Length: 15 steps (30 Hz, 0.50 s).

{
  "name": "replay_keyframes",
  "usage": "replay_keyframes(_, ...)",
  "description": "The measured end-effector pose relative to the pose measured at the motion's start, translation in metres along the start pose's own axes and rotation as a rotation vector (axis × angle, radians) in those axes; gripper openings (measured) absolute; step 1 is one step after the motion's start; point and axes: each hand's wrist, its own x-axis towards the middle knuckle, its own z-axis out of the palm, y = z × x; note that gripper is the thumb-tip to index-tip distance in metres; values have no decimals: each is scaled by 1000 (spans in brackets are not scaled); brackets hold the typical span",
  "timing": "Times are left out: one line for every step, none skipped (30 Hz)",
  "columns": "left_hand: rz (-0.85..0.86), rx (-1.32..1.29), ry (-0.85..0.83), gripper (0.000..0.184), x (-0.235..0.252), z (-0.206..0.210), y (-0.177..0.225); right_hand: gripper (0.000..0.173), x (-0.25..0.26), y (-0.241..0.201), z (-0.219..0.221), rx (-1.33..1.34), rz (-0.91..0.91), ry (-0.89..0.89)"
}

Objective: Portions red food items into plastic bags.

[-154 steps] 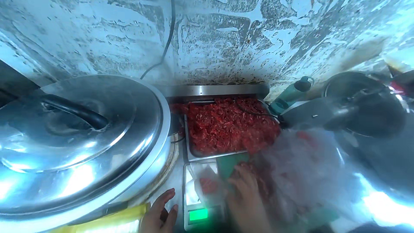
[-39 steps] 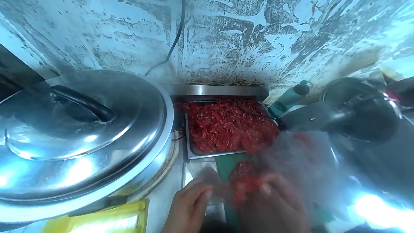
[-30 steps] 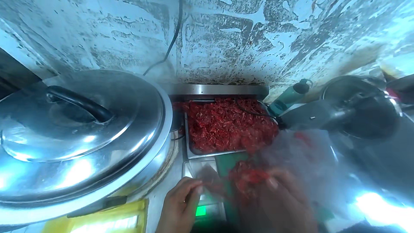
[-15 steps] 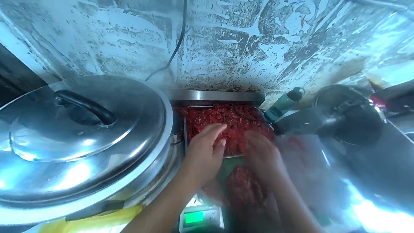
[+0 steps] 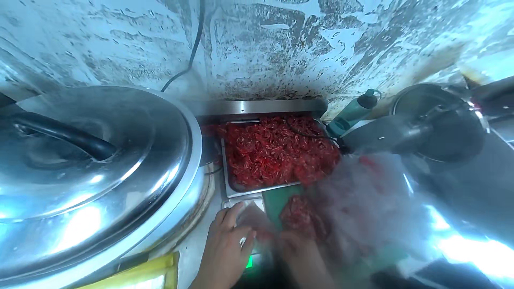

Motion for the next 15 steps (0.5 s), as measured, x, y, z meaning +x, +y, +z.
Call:
replay_keyframes(-25, 43, -42, 24, 1, 2, 1, 20, -1, -6, -3, -49, -68, 31)
replay_keyframes(-39, 79, -85, 22, 3, 3, 3, 19, -2, -14, -7, -79, -148, 55)
replay_keyframes(-48, 106, -133, 22, 4, 2, 5, 18, -4, -20, -11, -87, -238, 80)
replay_keyframes(-54, 118, -171, 29, 5, 2, 7, 17, -5, -27, -15, -75, -317, 99)
replay_keyframes(-52, 126, -203, 40, 6, 2, 9, 16, -7, -33, -19, -49, -377, 111)
replay_keyframes(-52, 119, -225, 51, 6, 2, 10, 16, -9, -40, -23, -6, -427, 118)
replay_keyframes(-52, 103, -233, 57, 5, 1, 11, 15, -11, -47, -26, 40, -477, 123)
replay_keyframes(-51, 83, -228, 59, 4, 2, 11, 15, -12, -52, -28, 74, -520, 127)
replay_keyframes(-52, 63, -218, 59, 4, 2, 11, 14, -13, -58, -30, 93, -555, 127)
replay_keyframes(-53, 46, -209, 58, 3, 2, 11, 13, -14, -62, -32, 98, -579, 122)
replay_keyframes(-54, 35, -207, 58, 2, 1, 10, 13, -14, -65, -33, 98, -595, 116)
replay_keyframes(-56, 25, -208, 58, 2, 0, 10, 13, -14, -67, -32, 90, -610, 107)
replay_keyframes(-59, 18, -217, 60, 2, 0, 9, 14, -12, -66, -29, 61, -622, 92)
replay_keyframes(-62, 5, -227, 61, 2, -1, 8, 16, -9, -64, -27, 1, -621, 63)
replay_keyframes(-67, -15, -237, 62, 2, -3, 8, 21, -6, -61, -25, -88, -598, 12)
